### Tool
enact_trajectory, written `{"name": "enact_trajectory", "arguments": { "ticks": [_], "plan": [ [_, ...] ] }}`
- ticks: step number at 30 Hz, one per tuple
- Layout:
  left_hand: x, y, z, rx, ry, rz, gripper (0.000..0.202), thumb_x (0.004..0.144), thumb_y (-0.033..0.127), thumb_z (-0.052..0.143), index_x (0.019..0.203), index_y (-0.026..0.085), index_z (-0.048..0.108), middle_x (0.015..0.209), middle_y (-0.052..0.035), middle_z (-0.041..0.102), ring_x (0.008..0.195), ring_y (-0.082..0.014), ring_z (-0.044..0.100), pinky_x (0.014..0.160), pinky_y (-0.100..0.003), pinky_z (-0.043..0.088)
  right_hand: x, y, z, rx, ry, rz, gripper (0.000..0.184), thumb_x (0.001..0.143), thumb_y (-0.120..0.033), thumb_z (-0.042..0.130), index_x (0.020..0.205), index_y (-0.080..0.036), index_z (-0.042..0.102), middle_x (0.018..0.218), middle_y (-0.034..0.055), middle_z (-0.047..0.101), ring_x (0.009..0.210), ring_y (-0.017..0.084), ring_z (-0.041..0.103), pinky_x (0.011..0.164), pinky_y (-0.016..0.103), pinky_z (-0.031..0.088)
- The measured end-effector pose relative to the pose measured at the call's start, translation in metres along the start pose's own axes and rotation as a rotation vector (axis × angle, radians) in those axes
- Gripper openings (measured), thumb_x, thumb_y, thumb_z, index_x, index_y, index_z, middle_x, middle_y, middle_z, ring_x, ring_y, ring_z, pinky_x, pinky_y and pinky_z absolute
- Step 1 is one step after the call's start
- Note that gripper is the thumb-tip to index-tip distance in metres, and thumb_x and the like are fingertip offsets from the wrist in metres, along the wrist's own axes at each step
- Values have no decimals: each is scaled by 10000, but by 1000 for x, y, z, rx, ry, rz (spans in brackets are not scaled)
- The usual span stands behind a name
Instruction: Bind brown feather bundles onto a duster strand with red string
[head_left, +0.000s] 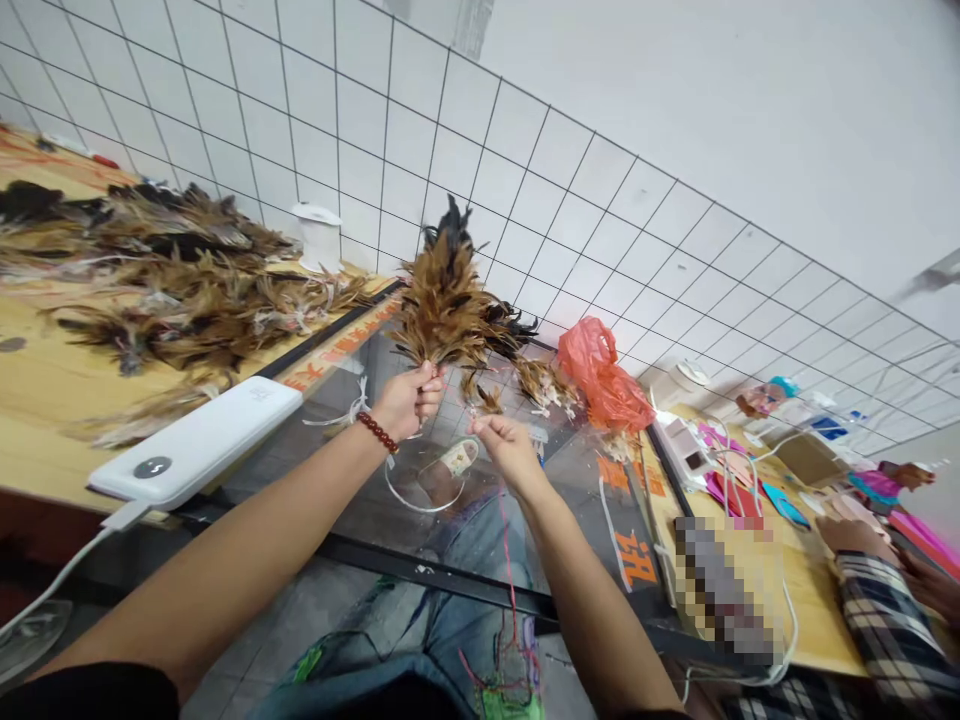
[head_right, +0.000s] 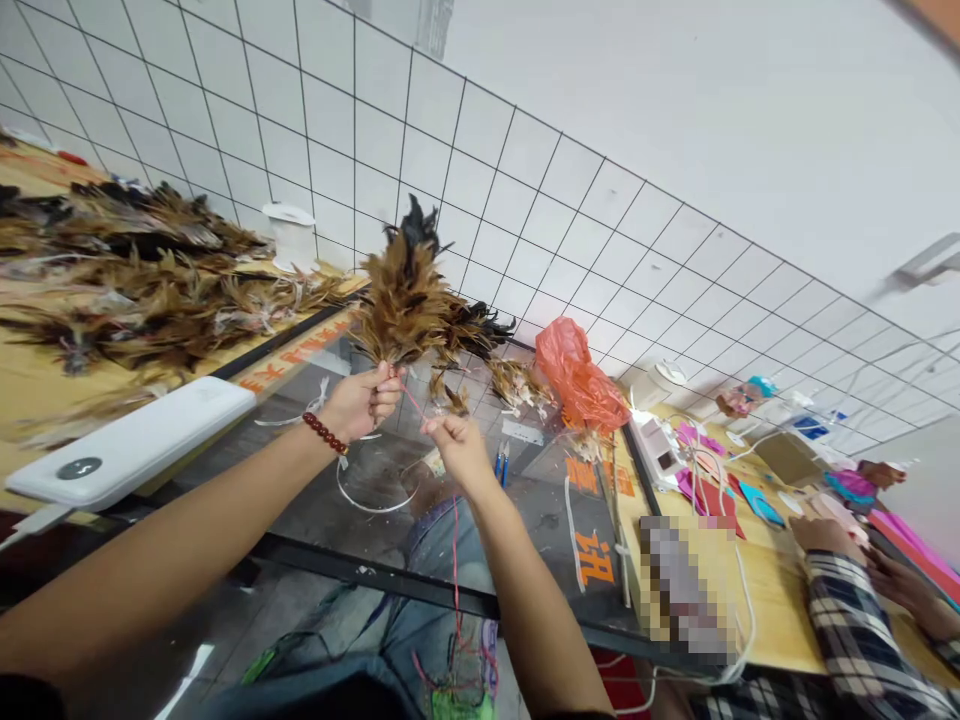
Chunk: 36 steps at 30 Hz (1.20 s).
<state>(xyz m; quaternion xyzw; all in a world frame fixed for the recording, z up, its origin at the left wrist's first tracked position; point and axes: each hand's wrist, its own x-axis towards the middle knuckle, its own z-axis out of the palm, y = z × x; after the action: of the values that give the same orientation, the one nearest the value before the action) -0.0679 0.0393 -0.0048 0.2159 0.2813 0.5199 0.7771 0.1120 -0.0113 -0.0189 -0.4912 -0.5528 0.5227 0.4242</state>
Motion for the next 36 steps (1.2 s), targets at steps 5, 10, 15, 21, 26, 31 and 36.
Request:
{"name": "enact_trajectory", "arguments": {
  "ticks": [5,10,15,21,26,31,36],
  "plan": [
    [0,6,-5,-51,-37,-5,306,972,262,352,766,103,514,511,66,298,337,-27,239,304,-121,163,1,8,-53,-413,-274,46,400,818,-516,547,823,-162,732,712,20,662,648,121,550,609,229,382],
    [2,2,-8,-116,-109,-77,302,971,276,351,778,104,508,522,67,291,346,-31,229,310,-126,155,33,11,-64,-914,248,17,251,816,-386,591,838,-180,733,751,40,703,736,167,614,645,247,394],
    [2,-3,-10,-138,-160,-133,299,974,273,337,826,92,524,554,56,312,367,-31,258,317,-116,172,56,13,-41,-1113,284,18,234,771,-400,655,846,-190,726,818,75,714,781,193,636,627,250,391],
    [4,-7,-9,-156,-200,-116,293,973,268,344,835,87,530,626,23,399,376,-14,275,317,-110,201,38,-16,-41,-361,226,-21,226,727,-390,669,719,-170,619,639,16,642,522,106,513,515,222,384],
    [6,-16,-4,-64,-100,-35,266,959,252,388,765,111,502,595,19,414,370,-22,299,317,-107,188,28,-30,4,88,-19,-151,335,628,-445,742,772,-172,613,631,-12,625,523,89,503,516,213,409],
    [3,-20,0,22,-40,-3,245,956,234,392,740,136,454,571,16,431,359,-26,303,326,-102,172,43,-13,35,-53,214,-328,233,686,-391,663,720,-168,606,628,-27,586,570,102,477,576,239,409],
    [4,-25,-1,109,-43,10,241,956,259,402,749,144,443,566,29,418,355,-21,287,326,-97,160,43,-2,36,-130,344,-408,208,742,-371,604,713,-165,603,625,-27,573,590,113,466,580,239,389]
  ]
}}
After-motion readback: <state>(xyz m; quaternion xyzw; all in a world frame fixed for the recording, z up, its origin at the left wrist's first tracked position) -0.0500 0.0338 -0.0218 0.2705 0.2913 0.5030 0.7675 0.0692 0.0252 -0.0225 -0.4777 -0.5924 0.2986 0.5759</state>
